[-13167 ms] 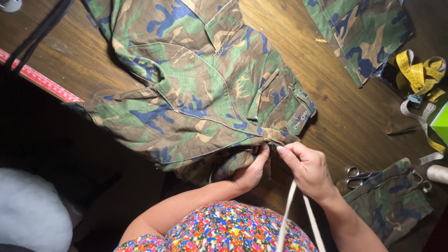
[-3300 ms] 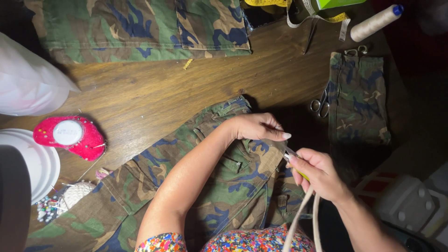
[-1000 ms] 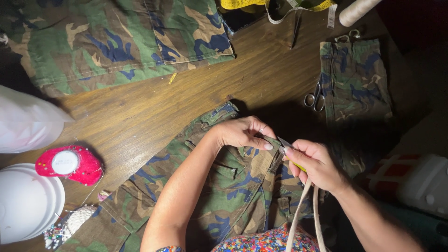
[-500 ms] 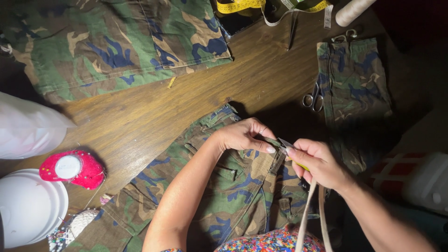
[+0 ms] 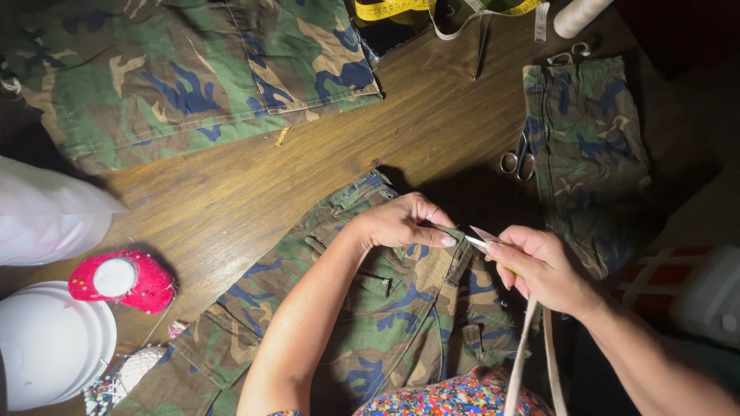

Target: The person uses a seam ripper to cut the stitching on the waistband of a pair of camouflage pants. They then use scissors to cut the fabric of the pants, removing a section of the waistband.

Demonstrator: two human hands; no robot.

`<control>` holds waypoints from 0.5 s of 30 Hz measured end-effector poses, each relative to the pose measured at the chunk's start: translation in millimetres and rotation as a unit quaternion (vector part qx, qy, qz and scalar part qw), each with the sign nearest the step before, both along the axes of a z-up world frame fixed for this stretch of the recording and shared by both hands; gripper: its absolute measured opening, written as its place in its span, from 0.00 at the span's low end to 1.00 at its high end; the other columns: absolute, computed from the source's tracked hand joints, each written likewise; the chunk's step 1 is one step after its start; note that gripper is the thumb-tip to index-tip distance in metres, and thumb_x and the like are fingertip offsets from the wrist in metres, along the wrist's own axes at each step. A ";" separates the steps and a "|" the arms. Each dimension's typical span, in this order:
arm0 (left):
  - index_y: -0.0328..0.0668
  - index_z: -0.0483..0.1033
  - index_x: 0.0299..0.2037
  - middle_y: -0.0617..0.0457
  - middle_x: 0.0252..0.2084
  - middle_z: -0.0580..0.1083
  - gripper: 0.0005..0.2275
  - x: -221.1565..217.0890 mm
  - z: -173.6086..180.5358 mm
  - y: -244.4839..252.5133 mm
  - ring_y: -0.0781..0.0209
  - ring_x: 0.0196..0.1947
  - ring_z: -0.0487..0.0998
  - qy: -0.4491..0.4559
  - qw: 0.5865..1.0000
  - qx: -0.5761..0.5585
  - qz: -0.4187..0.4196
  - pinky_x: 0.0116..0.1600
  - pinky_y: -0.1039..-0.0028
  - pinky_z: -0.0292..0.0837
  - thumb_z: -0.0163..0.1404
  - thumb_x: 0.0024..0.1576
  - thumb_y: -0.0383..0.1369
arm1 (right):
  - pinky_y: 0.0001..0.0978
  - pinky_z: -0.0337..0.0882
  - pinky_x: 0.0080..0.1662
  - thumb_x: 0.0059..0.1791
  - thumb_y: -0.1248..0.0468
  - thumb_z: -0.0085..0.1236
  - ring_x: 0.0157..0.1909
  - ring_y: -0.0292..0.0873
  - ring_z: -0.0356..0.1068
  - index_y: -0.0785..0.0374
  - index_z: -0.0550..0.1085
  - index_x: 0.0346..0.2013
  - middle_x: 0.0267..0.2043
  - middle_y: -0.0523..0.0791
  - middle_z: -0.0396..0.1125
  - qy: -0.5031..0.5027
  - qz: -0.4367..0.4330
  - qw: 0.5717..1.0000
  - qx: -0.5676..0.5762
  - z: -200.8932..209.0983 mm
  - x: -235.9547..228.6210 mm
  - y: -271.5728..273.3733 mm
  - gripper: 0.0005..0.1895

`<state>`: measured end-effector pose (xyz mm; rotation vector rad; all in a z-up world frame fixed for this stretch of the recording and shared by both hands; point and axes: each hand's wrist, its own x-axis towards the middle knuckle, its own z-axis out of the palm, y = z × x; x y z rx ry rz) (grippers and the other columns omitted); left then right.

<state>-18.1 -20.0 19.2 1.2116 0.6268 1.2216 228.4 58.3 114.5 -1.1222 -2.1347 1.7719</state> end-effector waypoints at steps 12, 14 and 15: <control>0.44 0.85 0.45 0.54 0.32 0.82 0.08 -0.8 -21.1 3.2 0.70 0.35 0.76 0.018 1.000 0.025 0.008 0.46 0.73 0.74 0.61 0.59 0.35 | 0.20 0.64 0.17 0.46 0.70 0.64 0.12 0.31 0.63 0.68 0.78 0.40 0.39 0.52 0.78 0.093 -0.063 0.987 0.112 17.3 -22.8 -28.9 0.09; 0.43 0.85 0.45 0.54 0.33 0.82 0.08 -0.2 -18.4 -0.6 0.70 0.36 0.77 0.027 0.999 0.023 0.011 0.47 0.73 0.74 0.60 0.59 0.35 | 0.20 0.61 0.16 0.47 0.70 0.63 0.10 0.33 0.60 0.68 0.77 0.31 0.24 0.48 0.71 0.090 -0.044 0.991 0.091 1.2 -25.1 -30.7 0.03; 0.42 0.84 0.45 0.53 0.33 0.82 0.08 -0.4 -17.7 -2.8 0.69 0.36 0.77 0.034 0.999 0.022 0.016 0.47 0.72 0.75 0.60 0.60 0.35 | 0.19 0.58 0.15 0.48 0.69 0.63 0.08 0.35 0.58 0.68 0.76 0.22 0.09 0.44 0.65 0.086 -0.024 0.994 0.069 -7.5 -26.8 -31.8 0.10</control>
